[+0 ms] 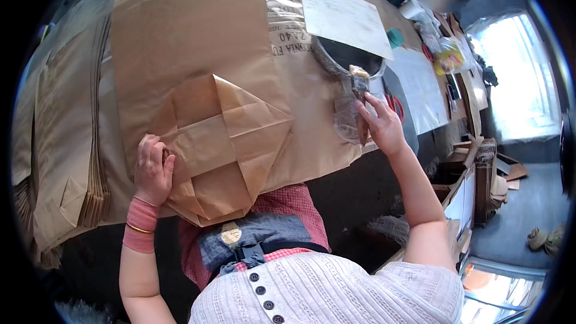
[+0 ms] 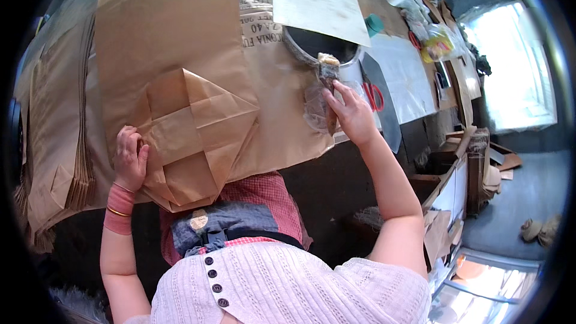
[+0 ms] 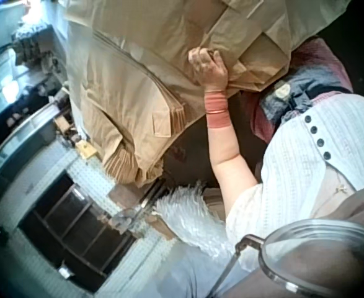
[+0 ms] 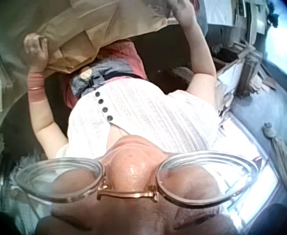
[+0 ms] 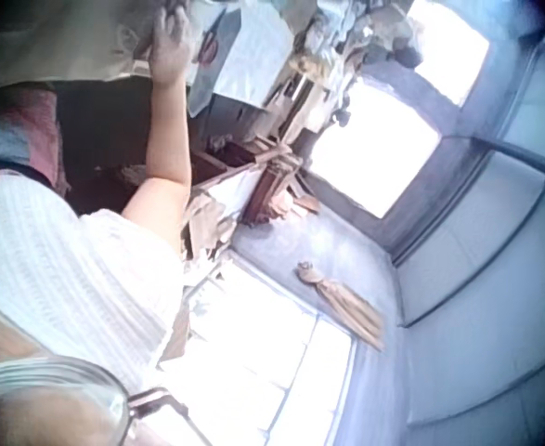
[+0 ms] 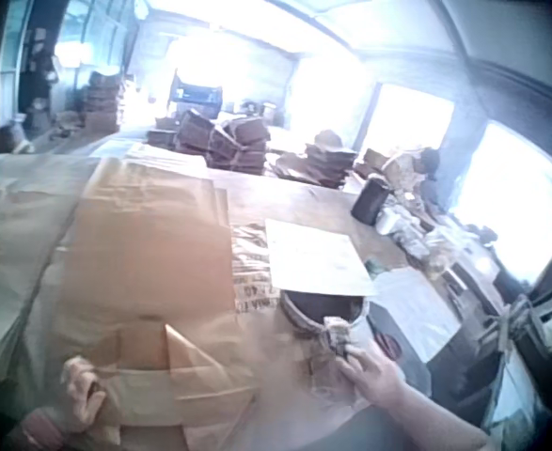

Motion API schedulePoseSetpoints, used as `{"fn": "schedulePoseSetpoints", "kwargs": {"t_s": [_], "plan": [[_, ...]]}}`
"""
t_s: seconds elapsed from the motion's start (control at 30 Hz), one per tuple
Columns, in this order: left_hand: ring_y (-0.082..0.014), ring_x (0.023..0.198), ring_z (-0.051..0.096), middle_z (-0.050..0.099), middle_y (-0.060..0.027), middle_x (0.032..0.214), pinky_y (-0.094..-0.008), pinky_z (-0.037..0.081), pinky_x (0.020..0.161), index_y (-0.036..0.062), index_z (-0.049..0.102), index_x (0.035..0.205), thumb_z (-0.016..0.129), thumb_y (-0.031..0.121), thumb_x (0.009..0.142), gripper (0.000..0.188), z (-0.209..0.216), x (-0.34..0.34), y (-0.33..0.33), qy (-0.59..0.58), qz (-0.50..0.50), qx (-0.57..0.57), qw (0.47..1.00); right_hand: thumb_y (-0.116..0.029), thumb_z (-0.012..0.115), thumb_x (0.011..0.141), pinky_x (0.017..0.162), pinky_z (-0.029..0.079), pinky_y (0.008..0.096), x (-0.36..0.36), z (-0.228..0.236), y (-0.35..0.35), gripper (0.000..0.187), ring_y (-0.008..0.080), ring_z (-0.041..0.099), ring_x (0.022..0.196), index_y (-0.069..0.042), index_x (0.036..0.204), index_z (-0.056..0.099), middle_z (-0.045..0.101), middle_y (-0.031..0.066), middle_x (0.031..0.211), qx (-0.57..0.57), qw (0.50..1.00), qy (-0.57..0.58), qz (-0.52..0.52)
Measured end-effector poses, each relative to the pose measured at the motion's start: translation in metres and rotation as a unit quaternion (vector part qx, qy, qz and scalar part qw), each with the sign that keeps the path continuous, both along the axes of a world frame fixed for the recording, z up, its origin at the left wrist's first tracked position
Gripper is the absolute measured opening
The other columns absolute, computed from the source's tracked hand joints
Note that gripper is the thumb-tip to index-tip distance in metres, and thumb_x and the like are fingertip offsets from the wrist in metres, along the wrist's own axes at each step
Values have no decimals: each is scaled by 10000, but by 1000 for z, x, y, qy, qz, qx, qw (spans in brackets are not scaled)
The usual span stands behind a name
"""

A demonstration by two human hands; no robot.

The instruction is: The person folds the top flaps of brown paper bags and uses a brush to apply adhesive from a container to seal them. They repeat this process for multiple bags, stacking the finished ones to the side.

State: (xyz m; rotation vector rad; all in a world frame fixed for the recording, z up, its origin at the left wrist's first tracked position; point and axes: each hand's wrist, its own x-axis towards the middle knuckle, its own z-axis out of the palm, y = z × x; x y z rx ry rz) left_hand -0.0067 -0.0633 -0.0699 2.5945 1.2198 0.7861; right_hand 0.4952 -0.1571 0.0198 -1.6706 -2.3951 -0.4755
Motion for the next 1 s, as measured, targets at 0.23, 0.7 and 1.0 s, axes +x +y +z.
{"fn": "schedulePoseSetpoints", "kwargs": {"t_s": [0.23, 0.7, 1.0], "plan": [[-349, 1022, 573, 567, -192, 1095, -411, 477, 881, 9, 484, 1170, 661, 51, 702, 502, 44, -1, 52, -37, 118, -206, 971, -5, 669, 757, 839, 483, 407, -156, -7, 59, 270, 321, 611, 917, -22, 1026, 658, 663, 120, 935, -142, 927, 339, 82], [-250, 972, 648, 676, -128, 1048, -335, 541, 805, 19, 670, 995, 547, 95, 795, 247, 23, -17, -3, 262, 37, 156, 952, -45, 579, 712, 871, 537, 329, -180, -58, 63, 437, 235, 626, 1024, -38, 1146, 637, 652, 97, 1119, -90, 980, 17, 175], [-315, 1346, 388, 486, -140, 1396, -466, 291, 1124, 24, 557, 1248, 544, -9, 752, 498, 48, -14, -34, 187, -113, -87, 972, -69, 585, 718, 1003, 443, 382, -185, -34, 33, 566, 306, 504, 1222, -57, 1280, 523, 515, 106, 1328, -228, 946, 113, 198]]}}
